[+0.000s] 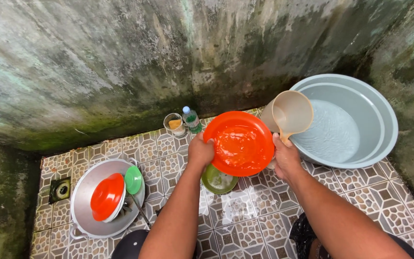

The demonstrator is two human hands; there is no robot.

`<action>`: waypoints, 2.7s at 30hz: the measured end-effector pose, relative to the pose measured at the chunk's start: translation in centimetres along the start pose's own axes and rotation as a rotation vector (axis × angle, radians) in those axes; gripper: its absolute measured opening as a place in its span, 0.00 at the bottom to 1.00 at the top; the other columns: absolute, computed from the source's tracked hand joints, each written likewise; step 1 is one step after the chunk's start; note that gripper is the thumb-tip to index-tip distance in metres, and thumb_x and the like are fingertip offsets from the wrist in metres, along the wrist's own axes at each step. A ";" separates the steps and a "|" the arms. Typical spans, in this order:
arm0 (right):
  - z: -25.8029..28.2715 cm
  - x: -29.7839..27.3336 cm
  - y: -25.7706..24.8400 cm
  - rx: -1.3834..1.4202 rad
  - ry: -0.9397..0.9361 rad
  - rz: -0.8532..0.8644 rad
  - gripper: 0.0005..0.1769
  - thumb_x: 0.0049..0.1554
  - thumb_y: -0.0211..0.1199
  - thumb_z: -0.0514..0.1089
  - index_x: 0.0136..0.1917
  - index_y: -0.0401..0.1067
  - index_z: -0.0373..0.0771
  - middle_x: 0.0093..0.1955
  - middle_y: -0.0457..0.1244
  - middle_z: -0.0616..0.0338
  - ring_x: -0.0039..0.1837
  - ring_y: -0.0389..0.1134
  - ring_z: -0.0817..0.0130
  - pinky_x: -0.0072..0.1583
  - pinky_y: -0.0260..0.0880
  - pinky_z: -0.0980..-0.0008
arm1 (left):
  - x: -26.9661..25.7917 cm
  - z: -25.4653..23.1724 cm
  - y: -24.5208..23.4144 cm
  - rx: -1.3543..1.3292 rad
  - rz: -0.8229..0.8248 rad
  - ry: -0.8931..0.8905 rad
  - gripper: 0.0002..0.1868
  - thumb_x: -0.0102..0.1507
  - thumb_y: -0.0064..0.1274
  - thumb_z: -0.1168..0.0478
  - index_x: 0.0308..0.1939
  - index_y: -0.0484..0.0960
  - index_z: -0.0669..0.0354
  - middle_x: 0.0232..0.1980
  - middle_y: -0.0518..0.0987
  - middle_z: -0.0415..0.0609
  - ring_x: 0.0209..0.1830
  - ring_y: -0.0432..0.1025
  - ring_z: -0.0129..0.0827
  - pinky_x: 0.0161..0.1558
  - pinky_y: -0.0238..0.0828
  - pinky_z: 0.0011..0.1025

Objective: Washing and rinsing various bowls and plates by hand while sitting on the floor.

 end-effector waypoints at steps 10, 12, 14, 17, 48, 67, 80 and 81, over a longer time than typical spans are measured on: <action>-4.0 3.7 0.3 0.132 0.110 0.031 0.25 0.67 0.48 0.52 0.67 0.68 0.32 0.60 0.69 0.52 0.59 0.72 0.67 0.62 0.72 0.65 | -1.0 -4.1 -2.4 0.131 -0.076 0.105 0.14 0.64 0.50 0.61 0.53 0.81 0.56 0.48 0.85 0.57 0.51 0.79 0.51 0.53 0.73 0.44; -3.3 2.4 1.5 0.087 0.124 0.029 0.21 0.64 0.56 0.46 0.66 0.69 0.33 0.59 0.68 0.50 0.56 0.72 0.64 0.57 0.73 0.63 | -1.7 -4.8 -2.9 0.099 -0.095 0.119 0.16 0.64 0.49 0.61 0.56 0.79 0.55 0.48 0.84 0.56 0.49 0.79 0.51 0.52 0.73 0.44; -4.9 4.1 0.6 0.032 0.113 0.022 0.20 0.64 0.54 0.44 0.65 0.68 0.30 0.58 0.68 0.45 0.54 0.73 0.61 0.54 0.75 0.60 | -2.3 -5.9 -3.2 0.102 -0.117 0.155 0.16 0.65 0.49 0.61 0.56 0.78 0.55 0.48 0.84 0.56 0.49 0.79 0.52 0.51 0.74 0.45; -4.9 3.7 1.1 -0.011 0.159 0.008 0.19 0.63 0.52 0.42 0.63 0.68 0.28 0.55 0.68 0.41 0.49 0.74 0.56 0.49 0.77 0.56 | -3.1 -7.7 -3.9 0.104 -0.154 0.220 0.15 0.65 0.49 0.61 0.56 0.78 0.55 0.47 0.84 0.58 0.48 0.79 0.53 0.49 0.75 0.46; 2.9 1.0 1.3 -1.294 -0.287 -0.126 0.15 0.60 0.56 0.43 0.60 0.71 0.41 0.54 0.69 0.38 0.58 0.69 0.36 0.59 0.67 0.44 | -7.6 -10.7 -5.7 0.145 -0.600 1.040 0.19 0.57 0.60 0.72 0.48 0.87 0.44 0.41 0.78 0.41 0.47 0.79 0.38 0.47 0.78 0.34; 3.4 0.4 1.5 -0.805 -0.090 0.019 0.08 0.62 0.53 0.37 0.54 0.71 0.39 0.33 0.61 0.59 0.31 0.62 0.70 0.33 0.65 0.66 | -4.1 -4.2 -5.7 0.367 -0.698 0.710 0.11 0.55 0.68 0.57 0.42 0.90 0.42 0.27 0.73 0.42 0.30 0.72 0.40 0.32 0.69 0.40; 4.9 -0.7 2.1 -0.787 -0.081 0.020 0.10 0.63 0.54 0.38 0.57 0.71 0.37 0.36 0.61 0.60 0.33 0.62 0.71 0.35 0.67 0.67 | -2.3 -3.1 -6.5 0.288 -0.613 0.411 0.10 0.58 0.66 0.51 0.43 0.90 0.36 0.30 0.79 0.43 0.33 0.75 0.42 0.36 0.73 0.41; 5.1 -1.0 2.2 -0.804 -0.079 0.014 0.10 0.64 0.53 0.38 0.57 0.71 0.37 0.36 0.62 0.60 0.34 0.63 0.72 0.36 0.67 0.67 | -2.0 -2.9 -6.8 0.234 -0.570 0.297 0.09 0.59 0.65 0.50 0.44 0.90 0.34 0.32 0.82 0.43 0.33 0.77 0.43 0.36 0.74 0.42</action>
Point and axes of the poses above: each hand's wrist, its own x-axis towards the middle knuckle, its own y-axis out of the palm, z = x × y, the point moved 7 cm from there along x, towards the middle knuckle
